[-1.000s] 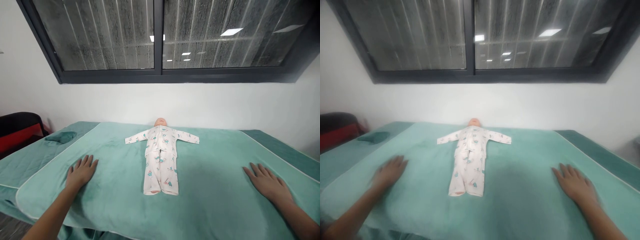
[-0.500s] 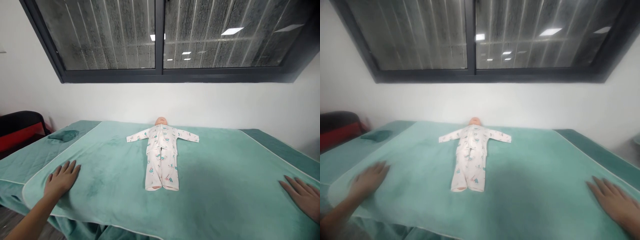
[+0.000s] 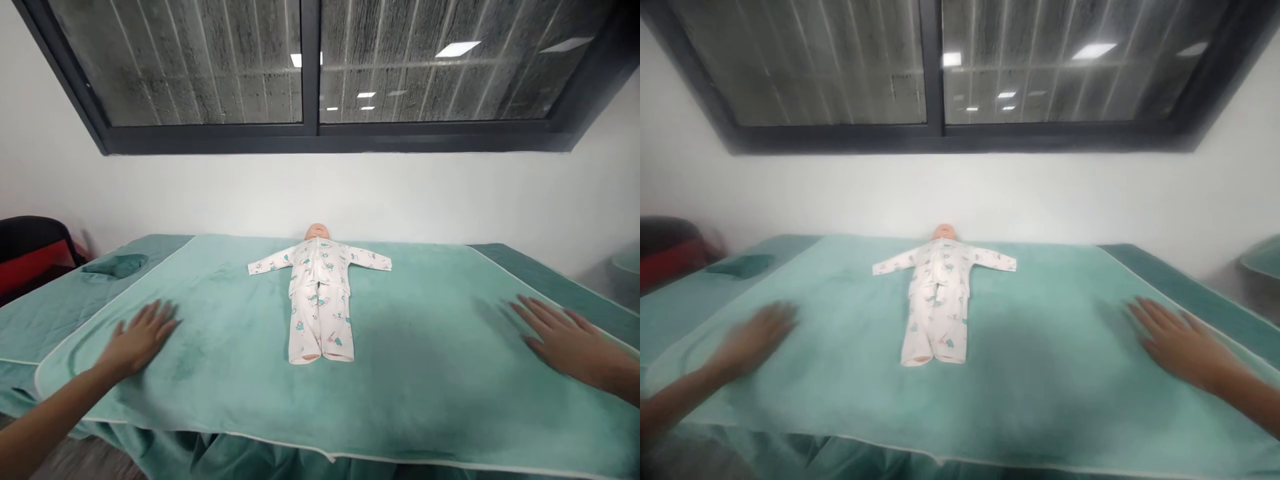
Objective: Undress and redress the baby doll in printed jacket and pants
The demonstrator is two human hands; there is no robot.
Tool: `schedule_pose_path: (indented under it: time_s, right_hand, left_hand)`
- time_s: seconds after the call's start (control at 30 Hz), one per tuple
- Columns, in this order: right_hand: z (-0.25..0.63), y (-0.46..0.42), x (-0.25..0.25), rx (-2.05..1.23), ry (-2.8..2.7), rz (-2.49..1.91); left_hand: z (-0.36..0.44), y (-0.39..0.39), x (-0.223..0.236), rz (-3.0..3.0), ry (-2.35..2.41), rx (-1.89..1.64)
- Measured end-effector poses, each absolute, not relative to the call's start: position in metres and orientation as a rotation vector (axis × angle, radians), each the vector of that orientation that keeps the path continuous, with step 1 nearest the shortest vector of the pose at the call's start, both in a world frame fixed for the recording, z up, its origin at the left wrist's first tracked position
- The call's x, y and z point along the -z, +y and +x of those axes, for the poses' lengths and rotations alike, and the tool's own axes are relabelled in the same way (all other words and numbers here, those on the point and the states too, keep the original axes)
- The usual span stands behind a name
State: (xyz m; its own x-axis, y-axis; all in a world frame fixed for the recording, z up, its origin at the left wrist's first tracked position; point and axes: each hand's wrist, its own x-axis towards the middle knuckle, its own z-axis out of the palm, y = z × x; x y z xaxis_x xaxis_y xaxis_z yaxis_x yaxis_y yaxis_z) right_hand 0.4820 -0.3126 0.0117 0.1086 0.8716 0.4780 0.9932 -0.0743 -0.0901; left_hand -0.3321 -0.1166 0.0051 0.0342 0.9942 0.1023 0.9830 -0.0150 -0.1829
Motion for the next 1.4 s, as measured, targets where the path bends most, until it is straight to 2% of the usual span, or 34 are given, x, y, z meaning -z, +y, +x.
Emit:
schedule_pose_path:
  time_s: [0.13, 0.23, 0.3, 1.07, 1.4]
  right_hand:
    - [0.444, -0.258, 0.018, 0.074, -2.221, -1.989]
    - [0.391, -0.256, 0.025, -0.197, -2.467, -1.851]
    - [0.367, -0.261, 0.025, -0.251, -2.52, -1.803]
    - [0.386, -0.263, 0.067, 0.055, -2.523, -1.68]
    - [0.38, -0.261, 0.058, 0.155, -2.58, -1.602]
  left_hand:
    - [-0.259, -0.121, -0.004, -2.626, -1.523, 0.016]
    - [-0.229, -0.12, 0.001, -2.823, -1.304, 0.024]
    - [-0.225, -0.118, 0.004, -2.871, -1.259, 0.003]
    - [-0.222, -0.121, 0.013, -2.728, -1.204, 0.215]
    - [-0.229, -0.121, 0.017, -2.761, -1.204, 0.161]
